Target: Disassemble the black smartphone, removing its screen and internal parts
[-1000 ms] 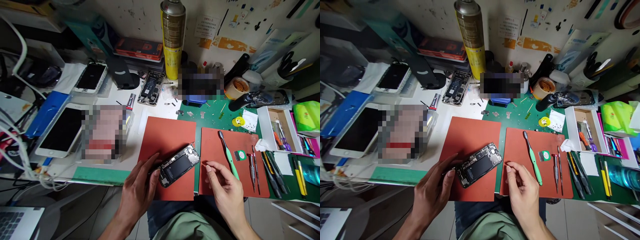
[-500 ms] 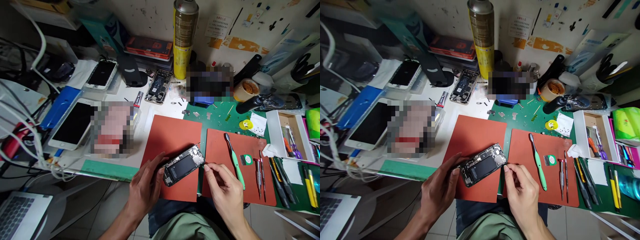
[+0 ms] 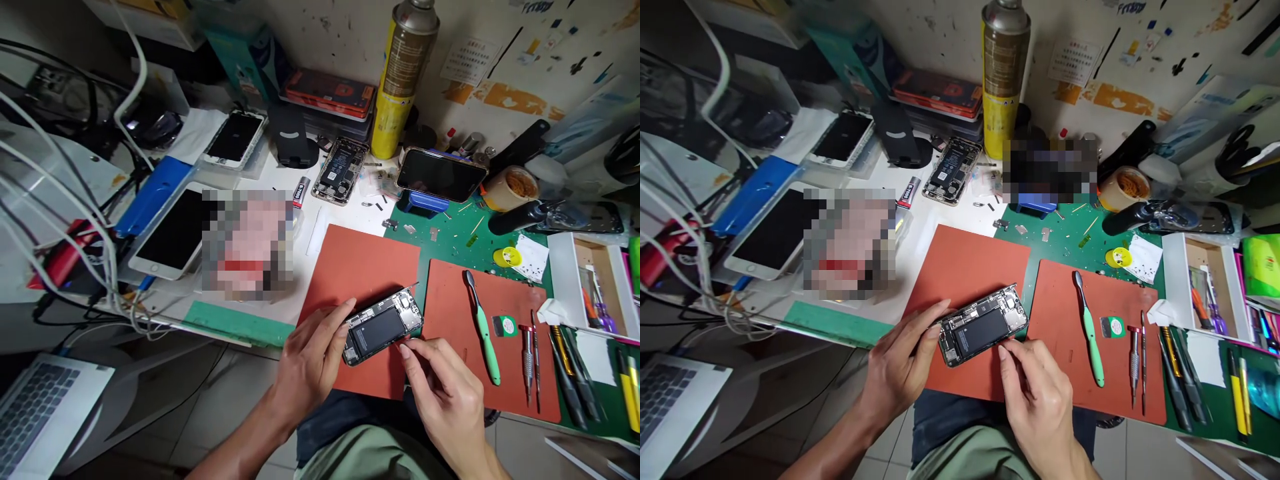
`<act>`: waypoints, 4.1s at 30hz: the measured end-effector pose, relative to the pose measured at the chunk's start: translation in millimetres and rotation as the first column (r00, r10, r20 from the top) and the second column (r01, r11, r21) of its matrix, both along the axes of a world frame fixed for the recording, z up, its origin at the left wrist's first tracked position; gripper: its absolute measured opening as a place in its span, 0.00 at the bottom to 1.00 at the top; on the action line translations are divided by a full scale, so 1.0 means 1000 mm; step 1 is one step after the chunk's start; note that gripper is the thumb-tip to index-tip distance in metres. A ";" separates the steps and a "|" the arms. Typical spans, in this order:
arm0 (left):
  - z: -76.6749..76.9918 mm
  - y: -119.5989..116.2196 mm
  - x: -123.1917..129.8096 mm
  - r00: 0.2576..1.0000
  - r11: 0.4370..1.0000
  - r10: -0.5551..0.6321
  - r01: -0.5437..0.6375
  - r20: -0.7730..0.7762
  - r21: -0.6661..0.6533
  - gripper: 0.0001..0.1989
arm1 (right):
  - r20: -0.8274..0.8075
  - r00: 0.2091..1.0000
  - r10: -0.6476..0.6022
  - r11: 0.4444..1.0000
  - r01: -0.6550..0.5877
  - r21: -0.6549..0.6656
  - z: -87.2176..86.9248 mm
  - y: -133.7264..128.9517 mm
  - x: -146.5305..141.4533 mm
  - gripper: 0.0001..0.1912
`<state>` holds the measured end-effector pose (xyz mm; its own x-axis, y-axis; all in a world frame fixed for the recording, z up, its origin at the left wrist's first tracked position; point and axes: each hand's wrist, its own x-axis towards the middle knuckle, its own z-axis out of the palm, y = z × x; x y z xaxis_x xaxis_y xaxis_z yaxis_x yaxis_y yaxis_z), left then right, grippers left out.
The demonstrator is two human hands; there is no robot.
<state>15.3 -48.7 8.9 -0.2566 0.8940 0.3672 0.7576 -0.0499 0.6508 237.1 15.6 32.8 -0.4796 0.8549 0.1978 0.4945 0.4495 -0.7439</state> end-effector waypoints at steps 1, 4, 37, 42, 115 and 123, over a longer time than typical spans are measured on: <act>0.000 0.000 0.000 1.000 1.000 0.000 0.000 0.006 0.001 0.20 | 0.002 0.999 0.048 0.999 -0.048 0.004 0.001 0.002 -0.002 0.11; -0.001 0.001 0.000 0.999 1.000 0.000 0.000 0.034 0.001 0.21 | 0.028 0.982 0.189 0.982 -0.188 -0.021 0.004 0.016 -0.007 0.14; -0.005 -0.001 -0.003 0.991 0.998 -0.058 0.053 0.119 0.046 0.25 | 0.199 0.944 0.265 0.964 -0.259 -0.052 0.005 0.042 -0.039 0.13; -0.004 0.000 -0.003 0.990 0.996 -0.071 0.065 0.120 0.057 0.24 | 0.223 0.931 0.287 0.958 -0.284 -0.047 0.005 0.043 -0.046 0.13; -0.006 0.000 -0.005 0.983 0.993 -0.092 0.078 0.162 0.091 0.22 | 0.341 0.845 0.411 0.838 -0.498 0.222 -0.002 0.055 -0.033 0.11; -0.005 0.000 -0.004 0.983 0.994 -0.082 0.068 0.166 0.089 0.23 | 0.389 0.836 0.386 0.790 -0.518 0.328 -0.004 0.052 -0.032 0.12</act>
